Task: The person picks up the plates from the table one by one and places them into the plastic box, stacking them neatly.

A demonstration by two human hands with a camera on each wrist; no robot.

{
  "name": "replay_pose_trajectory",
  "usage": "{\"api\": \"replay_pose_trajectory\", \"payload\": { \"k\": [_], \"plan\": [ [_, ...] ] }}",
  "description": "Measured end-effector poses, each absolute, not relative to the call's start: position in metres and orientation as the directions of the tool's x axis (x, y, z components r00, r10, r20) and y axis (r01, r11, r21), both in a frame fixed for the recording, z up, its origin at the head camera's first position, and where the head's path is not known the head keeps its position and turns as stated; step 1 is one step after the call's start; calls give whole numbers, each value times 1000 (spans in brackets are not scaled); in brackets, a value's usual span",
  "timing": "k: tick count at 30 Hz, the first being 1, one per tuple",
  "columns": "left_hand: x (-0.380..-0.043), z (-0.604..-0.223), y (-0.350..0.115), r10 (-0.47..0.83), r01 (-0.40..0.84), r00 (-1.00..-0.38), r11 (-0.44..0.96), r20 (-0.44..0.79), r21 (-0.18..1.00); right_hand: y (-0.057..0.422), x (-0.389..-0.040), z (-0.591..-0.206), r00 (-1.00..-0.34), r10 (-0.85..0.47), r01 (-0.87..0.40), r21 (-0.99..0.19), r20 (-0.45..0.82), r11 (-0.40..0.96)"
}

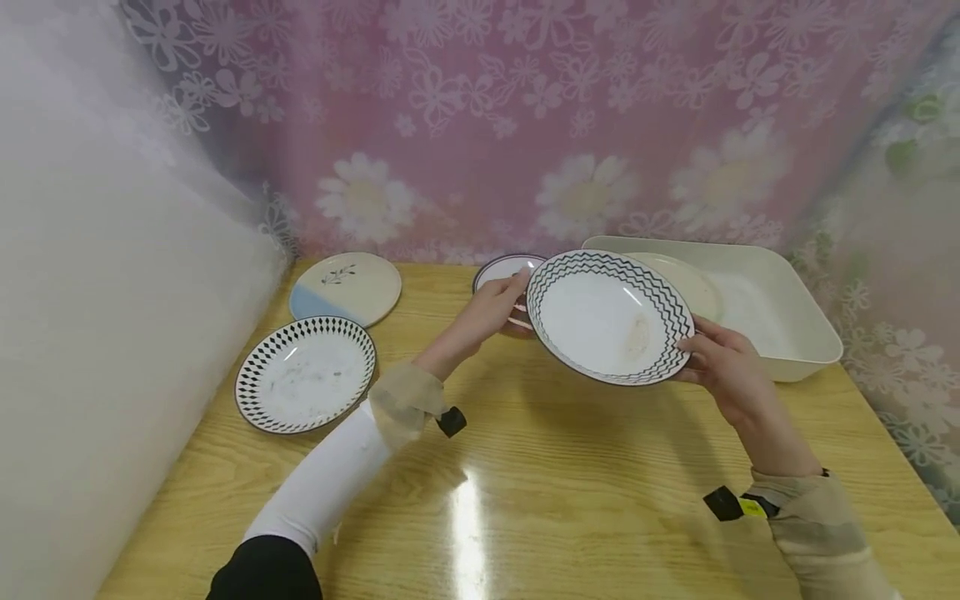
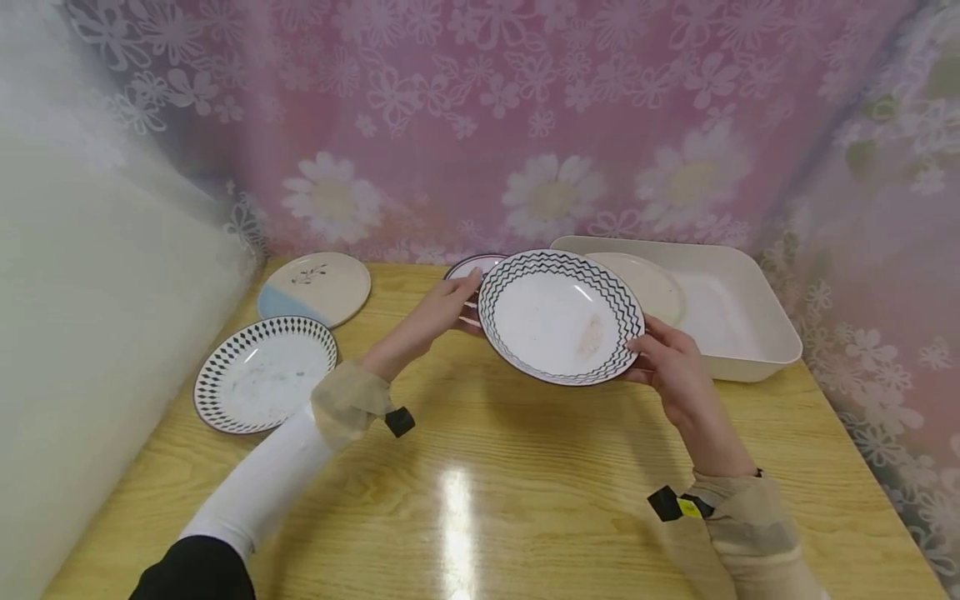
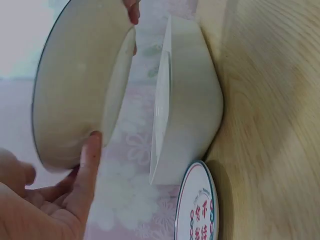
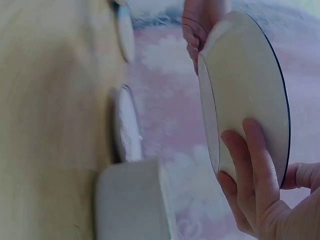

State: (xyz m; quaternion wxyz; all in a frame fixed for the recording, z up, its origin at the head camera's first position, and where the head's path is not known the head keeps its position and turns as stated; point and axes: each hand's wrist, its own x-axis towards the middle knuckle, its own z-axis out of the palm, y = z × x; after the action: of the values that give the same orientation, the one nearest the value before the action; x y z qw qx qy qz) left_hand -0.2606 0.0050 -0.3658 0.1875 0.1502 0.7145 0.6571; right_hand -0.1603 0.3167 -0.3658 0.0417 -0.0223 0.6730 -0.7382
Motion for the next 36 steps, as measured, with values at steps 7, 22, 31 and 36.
{"api": "replay_pose_trajectory", "payload": {
  "k": [7,22,31,36],
  "plan": [
    [-270,-374,44,405,95,-914,153,25,984,343,-175,-347,-1000,3,7,-974,-7,-226],
    [-286,-437,108,487,408,-867,583,100,703,374,-208,-355,-973,158,113,-944,-168,-311],
    [-281,-439,117,488,409,-871,651,61,639,383,-213,-372,-955,178,181,-944,-235,-276],
    [-279,-434,121,477,388,-879,687,22,615,386,-213,-377,-949,170,205,-929,-265,-307]
  ]
}}
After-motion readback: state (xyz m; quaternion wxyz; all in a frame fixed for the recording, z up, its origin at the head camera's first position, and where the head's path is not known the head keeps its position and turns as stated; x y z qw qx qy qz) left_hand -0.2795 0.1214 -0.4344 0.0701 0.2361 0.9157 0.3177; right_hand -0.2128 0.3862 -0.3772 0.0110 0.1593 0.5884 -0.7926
